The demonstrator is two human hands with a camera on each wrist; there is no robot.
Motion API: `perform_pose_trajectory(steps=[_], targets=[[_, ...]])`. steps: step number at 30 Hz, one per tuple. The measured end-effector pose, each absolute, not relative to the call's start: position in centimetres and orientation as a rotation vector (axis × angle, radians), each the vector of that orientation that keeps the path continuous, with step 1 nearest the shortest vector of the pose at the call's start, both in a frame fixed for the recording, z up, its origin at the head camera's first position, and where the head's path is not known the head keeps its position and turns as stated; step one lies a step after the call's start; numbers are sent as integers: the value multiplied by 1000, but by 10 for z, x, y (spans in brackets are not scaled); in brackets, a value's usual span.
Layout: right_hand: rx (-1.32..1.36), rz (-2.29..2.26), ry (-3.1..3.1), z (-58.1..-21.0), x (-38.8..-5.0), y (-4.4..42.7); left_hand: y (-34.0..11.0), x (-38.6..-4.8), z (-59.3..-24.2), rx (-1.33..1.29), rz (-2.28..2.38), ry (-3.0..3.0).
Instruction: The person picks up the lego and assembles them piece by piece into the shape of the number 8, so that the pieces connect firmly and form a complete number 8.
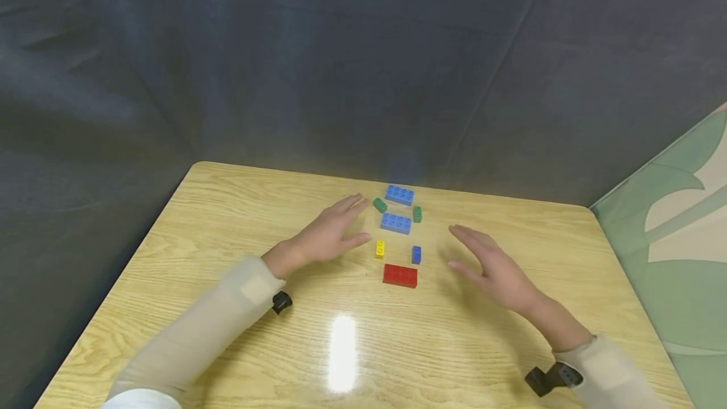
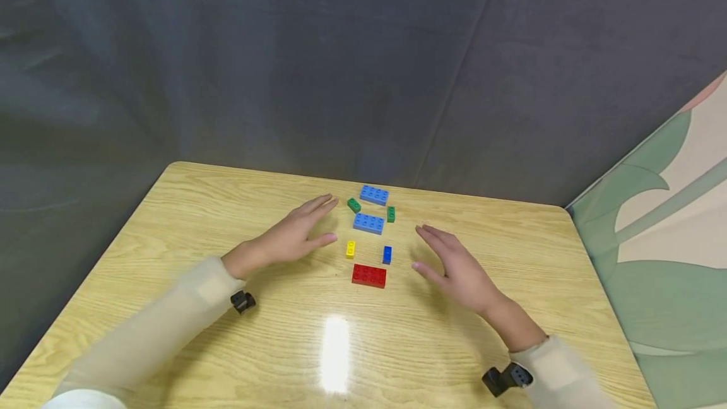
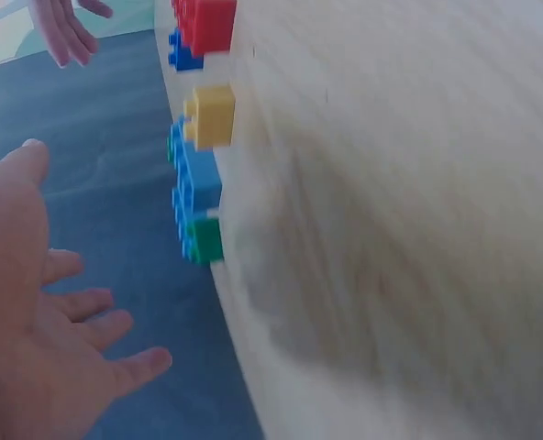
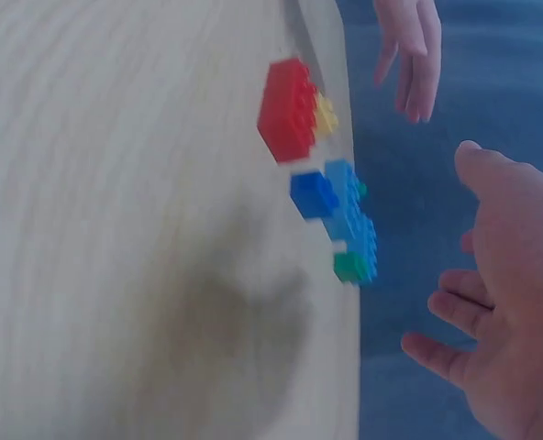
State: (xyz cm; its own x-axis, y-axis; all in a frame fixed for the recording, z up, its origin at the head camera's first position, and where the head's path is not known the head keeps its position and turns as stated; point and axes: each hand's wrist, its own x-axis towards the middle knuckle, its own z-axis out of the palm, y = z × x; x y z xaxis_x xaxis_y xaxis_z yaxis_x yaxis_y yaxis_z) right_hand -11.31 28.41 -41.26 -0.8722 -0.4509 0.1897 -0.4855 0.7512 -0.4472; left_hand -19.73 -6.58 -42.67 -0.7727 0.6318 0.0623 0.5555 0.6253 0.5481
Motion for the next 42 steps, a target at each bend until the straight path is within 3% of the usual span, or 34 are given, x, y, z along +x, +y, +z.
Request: perform_pose_trajectory(steps=[17, 42], targets=[[736, 1290, -2860, -454, -105, 249, -32, -187, -458, 846, 1103, 2524], [656, 1240, -2879, -474, -109, 229, -27, -194, -476, 859, 1082, 2517]])
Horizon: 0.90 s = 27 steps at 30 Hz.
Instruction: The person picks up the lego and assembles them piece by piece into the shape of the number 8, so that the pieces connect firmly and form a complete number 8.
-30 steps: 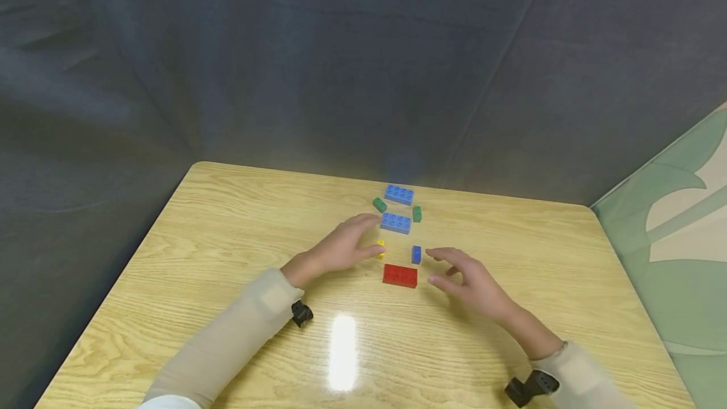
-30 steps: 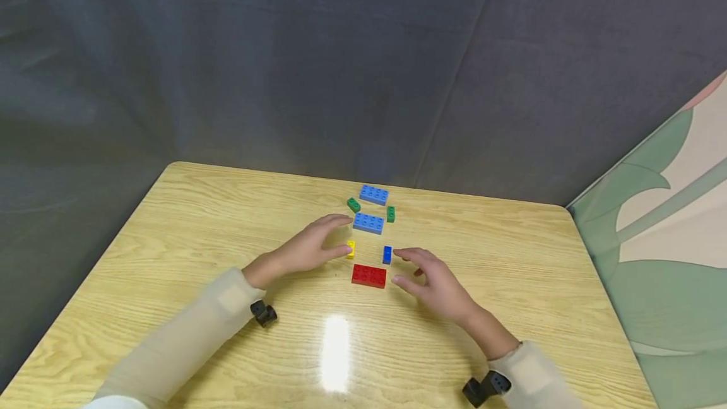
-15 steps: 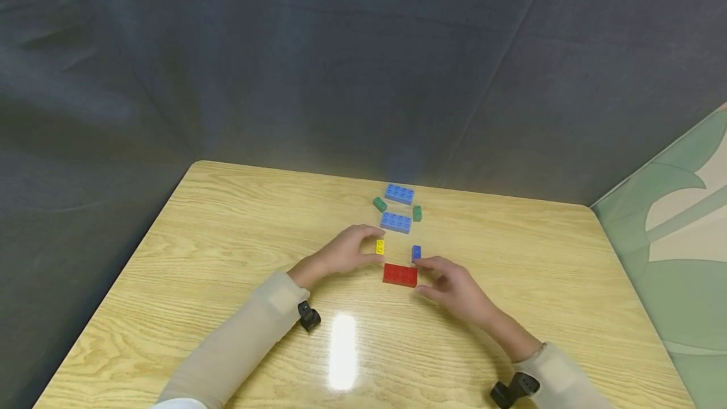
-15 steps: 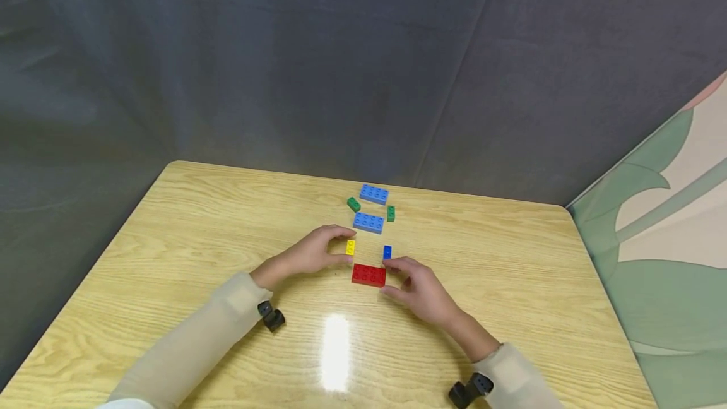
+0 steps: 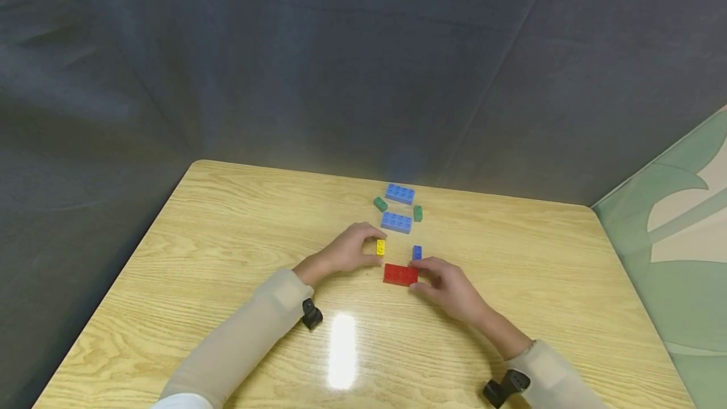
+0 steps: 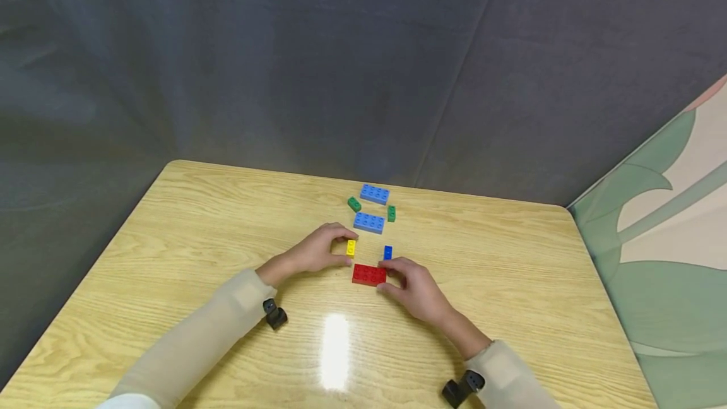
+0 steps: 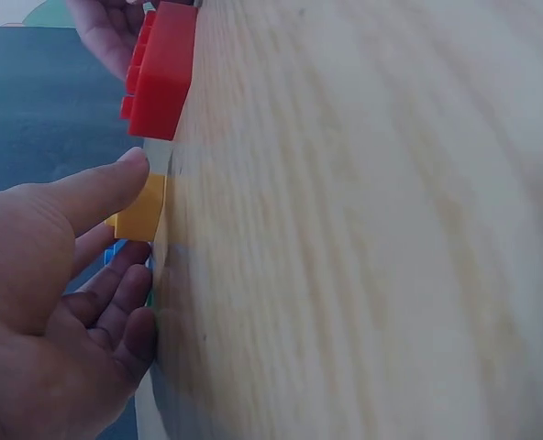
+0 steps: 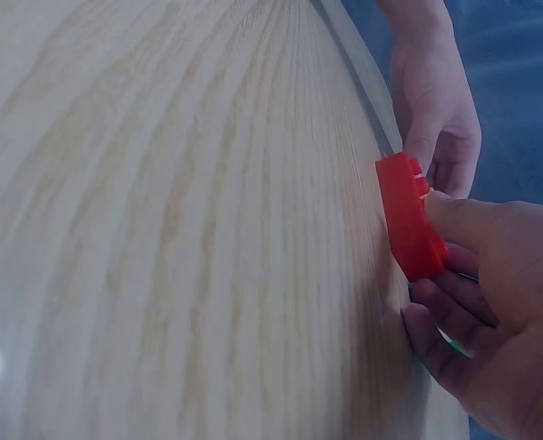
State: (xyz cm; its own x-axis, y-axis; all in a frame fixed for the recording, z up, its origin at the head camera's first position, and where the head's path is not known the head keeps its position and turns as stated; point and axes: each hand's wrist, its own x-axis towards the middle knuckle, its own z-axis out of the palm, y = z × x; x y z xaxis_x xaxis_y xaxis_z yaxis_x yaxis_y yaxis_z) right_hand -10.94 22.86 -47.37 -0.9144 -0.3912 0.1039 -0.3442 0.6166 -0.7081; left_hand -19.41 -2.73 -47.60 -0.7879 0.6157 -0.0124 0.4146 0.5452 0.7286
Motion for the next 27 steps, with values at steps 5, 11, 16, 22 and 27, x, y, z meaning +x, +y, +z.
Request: perform_pose_trajectory(steps=[5, 11, 16, 22, 27], targets=[[-645, -1165, 2802, -478, -110, 226, -26, -194, -479, 857, 1063, 2544], [-635, -1129, 2845, -479, -111, 223, -26, -194, -479, 855, 1077, 2553], [-593, -1102, 2848, -479, -110, 222, -26, -194, -479, 854, 1084, 2547], [-555, -1102, 2835, -478, -110, 222, -27, -193, -479, 826, 1139, 2532], [-566, -1110, 2833, -478, -111, 222, -29, -192, -477, 797, 1191, 2524]])
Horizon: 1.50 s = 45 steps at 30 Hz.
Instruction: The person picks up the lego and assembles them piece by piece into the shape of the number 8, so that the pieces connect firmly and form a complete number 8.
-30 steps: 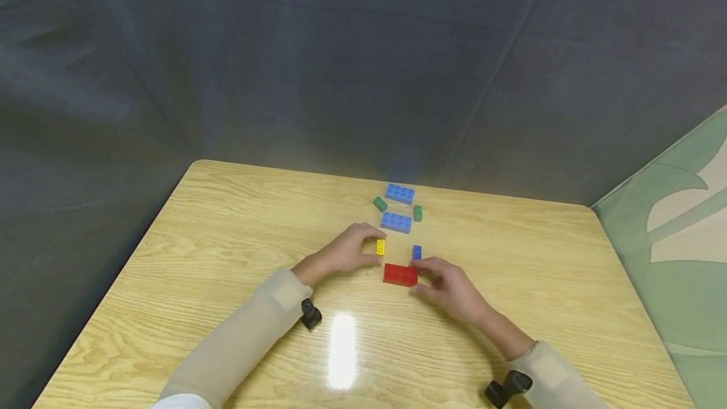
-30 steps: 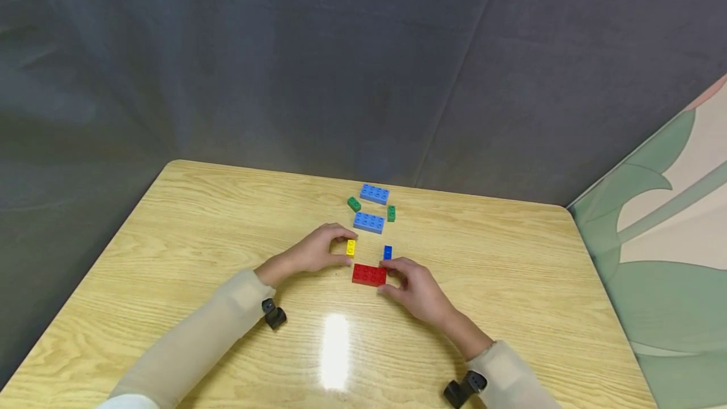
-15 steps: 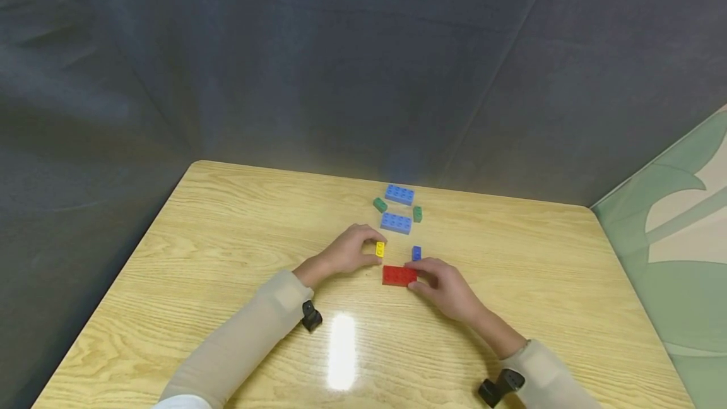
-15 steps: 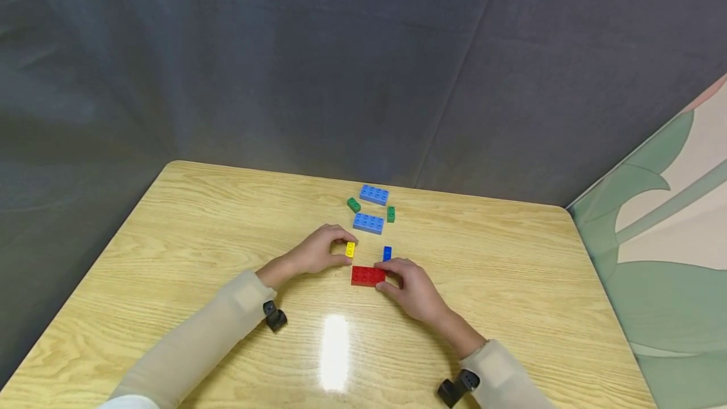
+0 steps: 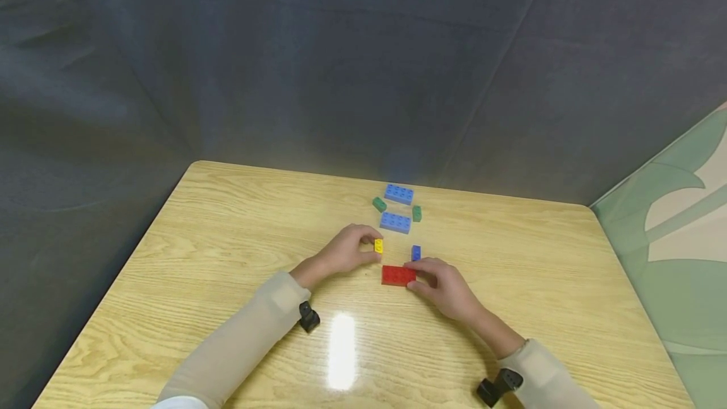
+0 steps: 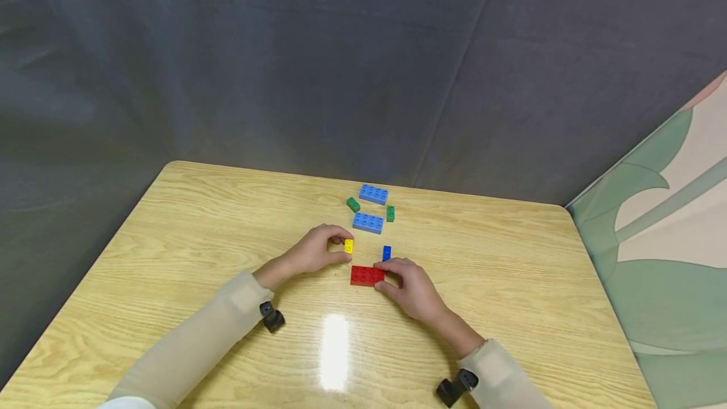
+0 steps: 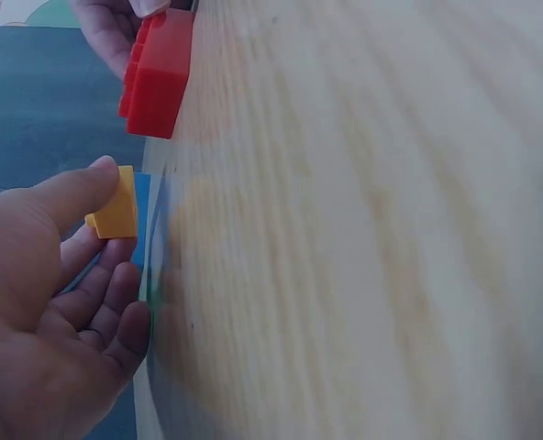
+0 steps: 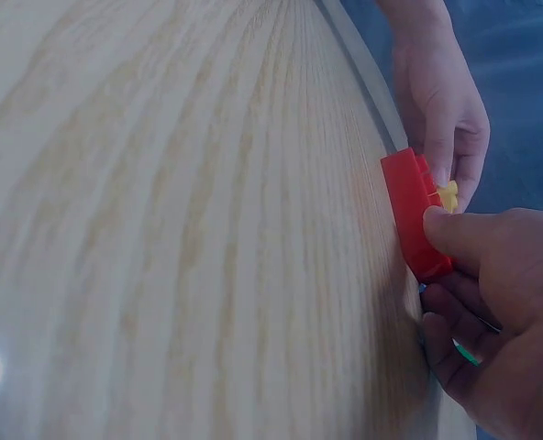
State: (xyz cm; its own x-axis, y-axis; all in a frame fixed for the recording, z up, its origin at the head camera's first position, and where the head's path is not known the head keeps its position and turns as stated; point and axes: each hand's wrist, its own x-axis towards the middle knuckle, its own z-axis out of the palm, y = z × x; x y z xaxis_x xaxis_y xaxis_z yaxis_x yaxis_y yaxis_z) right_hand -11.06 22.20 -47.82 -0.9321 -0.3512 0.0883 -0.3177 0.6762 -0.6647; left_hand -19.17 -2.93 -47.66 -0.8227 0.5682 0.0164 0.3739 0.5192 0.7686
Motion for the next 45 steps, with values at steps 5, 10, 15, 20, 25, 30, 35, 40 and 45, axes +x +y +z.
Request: perform_pose_trajectory(steps=[5, 10, 15, 20, 25, 30, 35, 40, 45], targets=[[-562, -1115, 2827, -479, -111, 222, -32, -189, -472, 800, 1225, 2519], [-551, -1106, 2833, -480, -111, 222, -32, -184, -468, 791, 1239, 2515], [-568, -1113, 2837, -480, -111, 221, -33, -179, -467, 801, 1271, 2490], [-585, -1122, 2850, -481, -112, 222, -32, -176, -467, 823, 1274, 2463], [-582, -1112, 2841, -481, -112, 222, -28, -170, -465, 841, 1259, 2453], [-583, -1107, 2831, -481, -113, 222, -25, -165, -465, 863, 1255, 2439], [-567, -1119, 2820, -480, -113, 222, -23, -161, -467, 878, 1256, 2449], [-576, -1132, 2822, -481, -113, 223, -21, -160, -469, 887, 1230, 2450], [-583, -1134, 2828, -480, -112, 223, -21, -158, -469, 880, 1235, 2442]])
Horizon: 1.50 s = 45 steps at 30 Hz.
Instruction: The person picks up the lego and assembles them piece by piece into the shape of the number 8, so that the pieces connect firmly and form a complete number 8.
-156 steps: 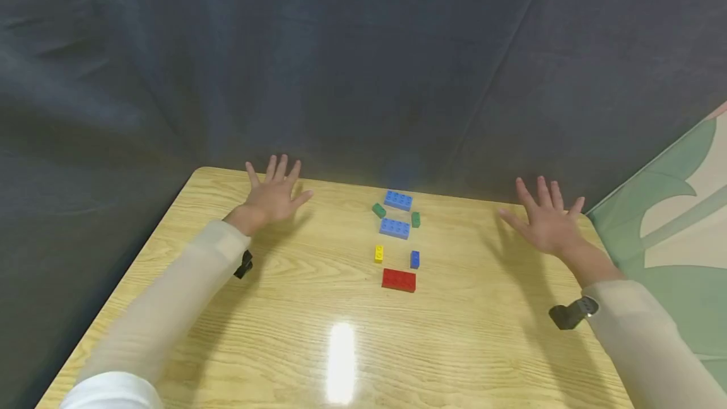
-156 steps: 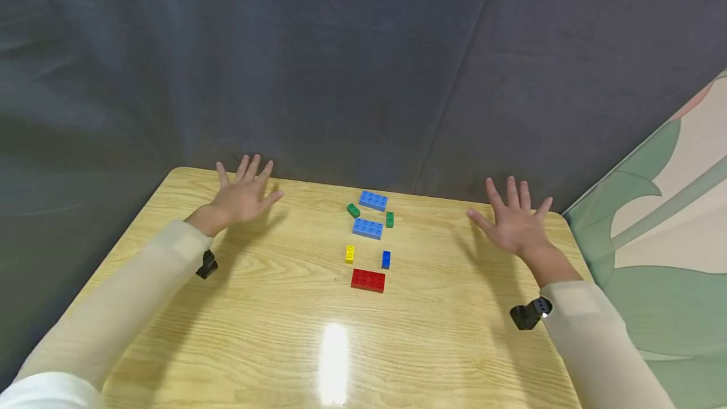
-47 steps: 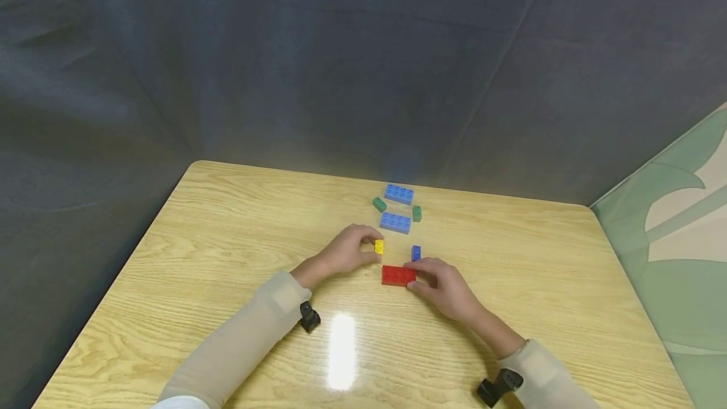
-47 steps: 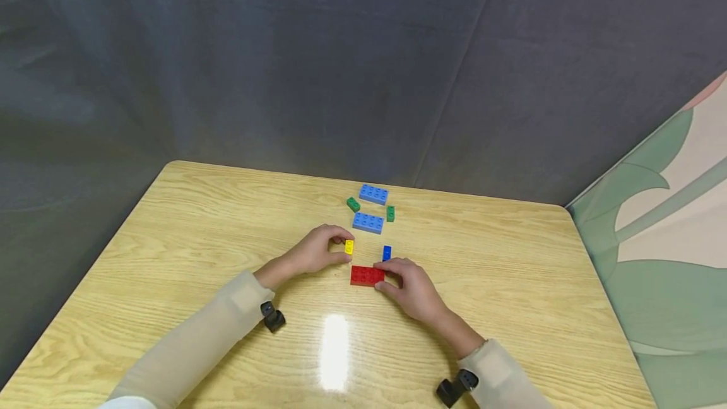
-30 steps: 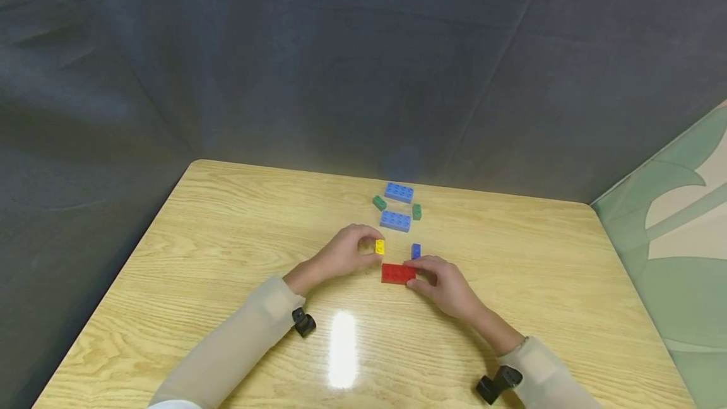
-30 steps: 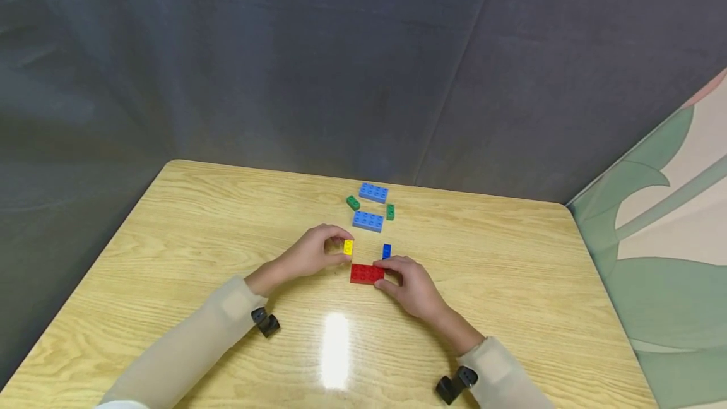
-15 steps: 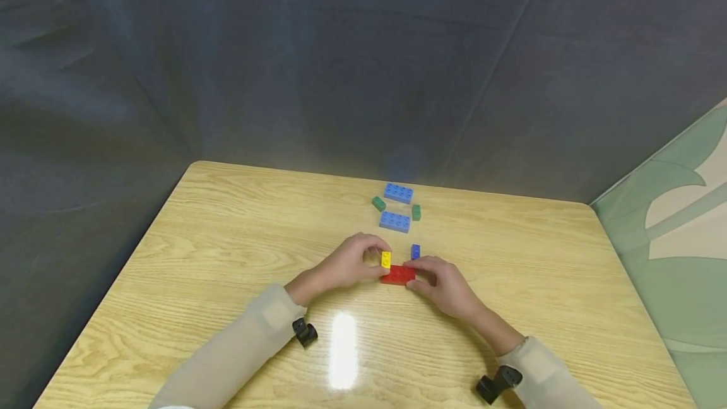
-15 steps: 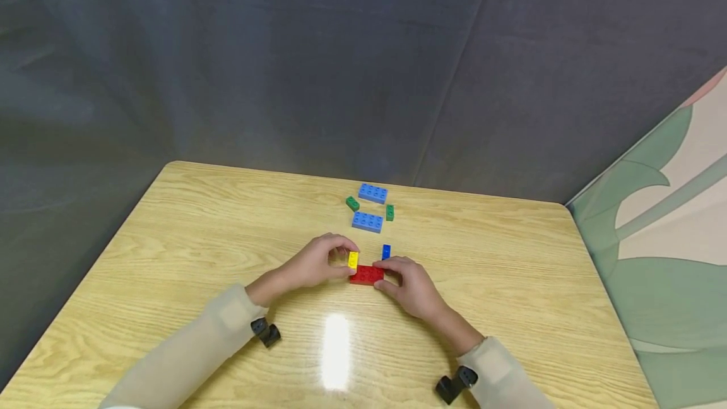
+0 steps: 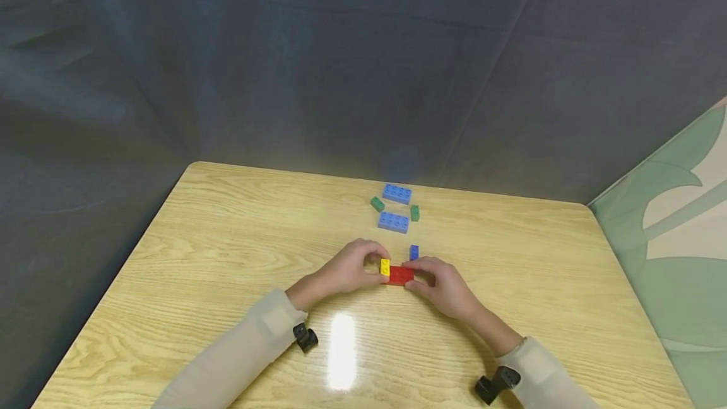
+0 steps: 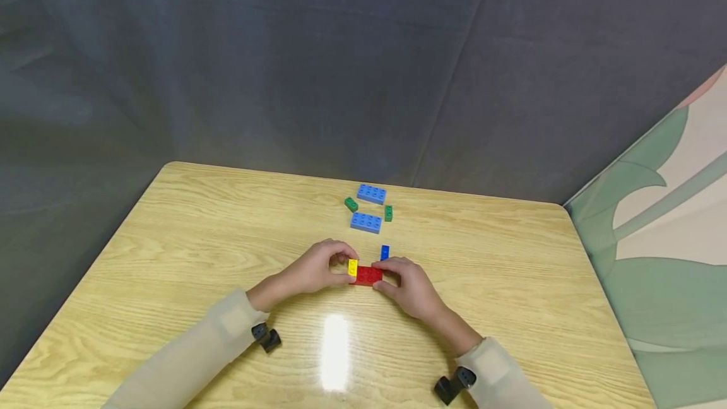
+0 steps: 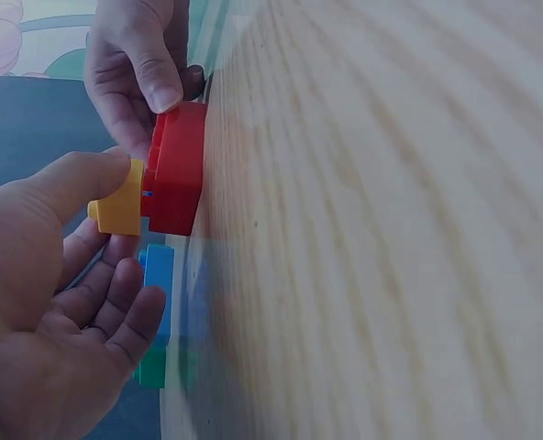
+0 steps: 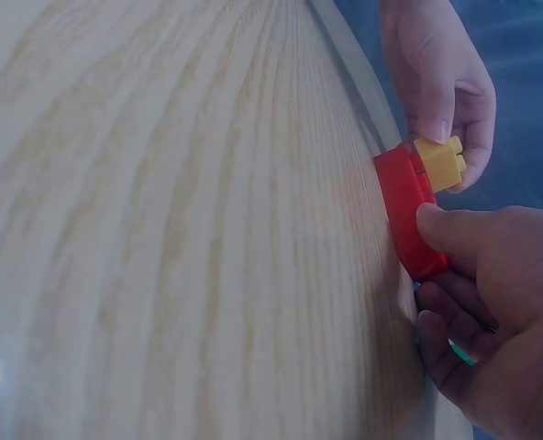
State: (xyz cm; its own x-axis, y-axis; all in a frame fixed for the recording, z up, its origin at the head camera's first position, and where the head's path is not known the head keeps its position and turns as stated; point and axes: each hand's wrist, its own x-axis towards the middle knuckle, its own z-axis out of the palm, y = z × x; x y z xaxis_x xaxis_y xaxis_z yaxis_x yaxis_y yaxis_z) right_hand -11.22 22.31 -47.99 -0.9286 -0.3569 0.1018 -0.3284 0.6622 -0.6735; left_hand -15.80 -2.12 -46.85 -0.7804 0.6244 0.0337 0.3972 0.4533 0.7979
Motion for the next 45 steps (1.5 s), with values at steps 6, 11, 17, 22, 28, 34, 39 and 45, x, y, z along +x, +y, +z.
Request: perform_pose_trajectory(steps=[6, 11, 17, 22, 28, 34, 39, 45], targets=[[-573, -1131, 2823, -480, -113, 222, -22, -157, -469, 892, 1215, 2460], [-578, -1119, 2825, -480, -114, 223, -21, -158, -471, 914, 1191, 2479], [-585, -1121, 2833, -480, -113, 222, -19, -160, -471, 898, 1178, 2458], [-598, -1125, 2844, -481, -112, 222, -16, -159, -468, 888, 1154, 2459], [-635, -1128, 2849, -481, -113, 222, -14, -160, -464, 882, 1124, 2471], [-614, -1126, 2844, -477, -115, 225, -9, -162, -464, 871, 1137, 2463], [-610, -1121, 2840, -476, -115, 223, -8, -158, -467, 830, 1147, 2475], [-612, -1148, 2829, -478, -111, 220, -11, -147, -473, 747, 1226, 2436]])
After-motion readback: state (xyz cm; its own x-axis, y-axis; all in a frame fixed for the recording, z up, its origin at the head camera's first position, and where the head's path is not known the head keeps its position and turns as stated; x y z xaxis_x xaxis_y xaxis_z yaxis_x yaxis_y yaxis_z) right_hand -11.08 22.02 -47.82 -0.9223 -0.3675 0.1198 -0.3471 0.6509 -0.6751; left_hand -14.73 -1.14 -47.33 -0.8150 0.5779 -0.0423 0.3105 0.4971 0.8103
